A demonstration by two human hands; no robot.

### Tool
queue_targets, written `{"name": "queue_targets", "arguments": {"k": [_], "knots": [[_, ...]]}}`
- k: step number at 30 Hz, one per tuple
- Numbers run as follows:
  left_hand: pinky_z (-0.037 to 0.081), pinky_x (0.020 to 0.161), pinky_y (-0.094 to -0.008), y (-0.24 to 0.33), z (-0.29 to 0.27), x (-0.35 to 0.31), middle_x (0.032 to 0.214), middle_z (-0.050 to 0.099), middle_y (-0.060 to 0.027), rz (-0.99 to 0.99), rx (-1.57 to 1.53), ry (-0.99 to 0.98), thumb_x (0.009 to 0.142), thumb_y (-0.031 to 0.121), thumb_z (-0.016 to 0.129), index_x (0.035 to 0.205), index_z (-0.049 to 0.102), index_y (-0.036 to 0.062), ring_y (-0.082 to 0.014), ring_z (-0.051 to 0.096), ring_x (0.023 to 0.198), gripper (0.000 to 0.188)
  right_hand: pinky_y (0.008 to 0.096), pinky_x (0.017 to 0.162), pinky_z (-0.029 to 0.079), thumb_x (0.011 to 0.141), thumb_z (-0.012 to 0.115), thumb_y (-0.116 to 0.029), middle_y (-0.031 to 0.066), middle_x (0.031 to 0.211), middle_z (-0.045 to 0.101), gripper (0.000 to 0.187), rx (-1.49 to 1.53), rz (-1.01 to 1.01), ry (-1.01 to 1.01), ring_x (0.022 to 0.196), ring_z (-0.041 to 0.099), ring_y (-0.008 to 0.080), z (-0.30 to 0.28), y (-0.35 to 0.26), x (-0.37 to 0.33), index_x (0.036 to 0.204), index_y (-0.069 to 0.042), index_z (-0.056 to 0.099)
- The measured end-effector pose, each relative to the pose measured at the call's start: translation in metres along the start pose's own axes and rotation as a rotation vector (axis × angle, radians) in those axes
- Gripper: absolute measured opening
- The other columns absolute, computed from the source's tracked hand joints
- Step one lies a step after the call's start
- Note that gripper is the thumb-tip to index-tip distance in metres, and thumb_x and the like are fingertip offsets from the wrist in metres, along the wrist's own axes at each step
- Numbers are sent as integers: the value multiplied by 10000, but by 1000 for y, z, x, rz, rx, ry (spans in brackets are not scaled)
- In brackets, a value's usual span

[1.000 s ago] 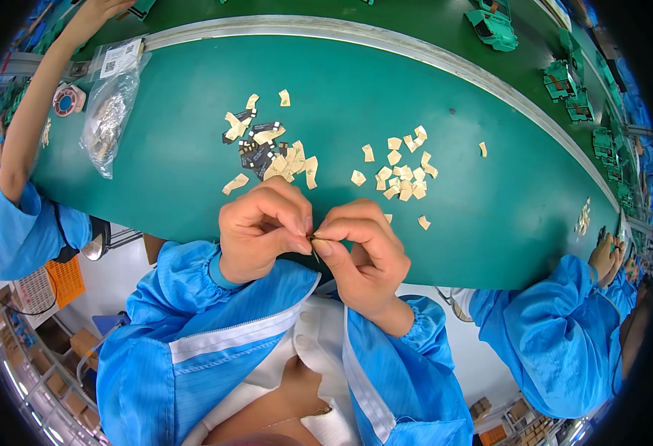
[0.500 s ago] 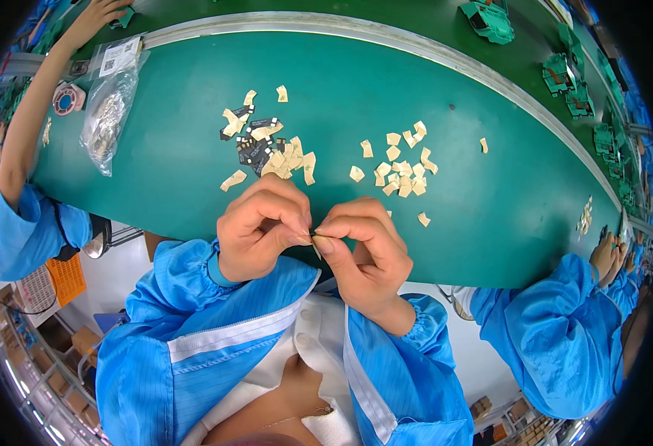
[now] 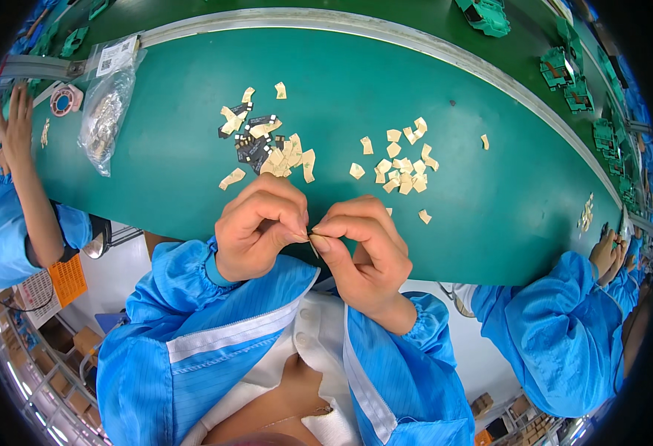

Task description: Manually assemble small electronic components into a green plastic housing on a factory production line.

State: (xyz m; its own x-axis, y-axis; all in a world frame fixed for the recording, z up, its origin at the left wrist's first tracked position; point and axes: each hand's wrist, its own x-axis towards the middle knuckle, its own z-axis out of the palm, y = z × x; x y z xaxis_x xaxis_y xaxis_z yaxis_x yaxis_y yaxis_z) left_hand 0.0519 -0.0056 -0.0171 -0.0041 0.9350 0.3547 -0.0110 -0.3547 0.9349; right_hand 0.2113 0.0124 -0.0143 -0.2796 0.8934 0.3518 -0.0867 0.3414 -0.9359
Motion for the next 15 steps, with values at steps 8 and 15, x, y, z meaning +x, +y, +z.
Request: {"name": "queue_targets", "arguments": {"k": [8, 15], "knots": [[439, 622, -282, -3, -1, 0, 859, 555, -101, 78, 48, -45, 827, -13, 607, 880, 548, 16, -198, 530, 724, 84, 258, 635, 440, 779, 669, 65, 130, 867, 595, 124, -12, 15, -14, 746, 544, 165, 2, -1, 1, 890, 49, 615], [435, 652, -284, -6, 0, -3, 892, 551, -101, 46, -26, -20, 845, 6, 603, 908, 536, 17, -200, 528, 751, 93, 259, 673, 438, 812, 653, 36, 123, 897, 575, 105, 140, 166, 94, 782, 535, 162, -2, -1, 0, 898, 48, 594]]}}
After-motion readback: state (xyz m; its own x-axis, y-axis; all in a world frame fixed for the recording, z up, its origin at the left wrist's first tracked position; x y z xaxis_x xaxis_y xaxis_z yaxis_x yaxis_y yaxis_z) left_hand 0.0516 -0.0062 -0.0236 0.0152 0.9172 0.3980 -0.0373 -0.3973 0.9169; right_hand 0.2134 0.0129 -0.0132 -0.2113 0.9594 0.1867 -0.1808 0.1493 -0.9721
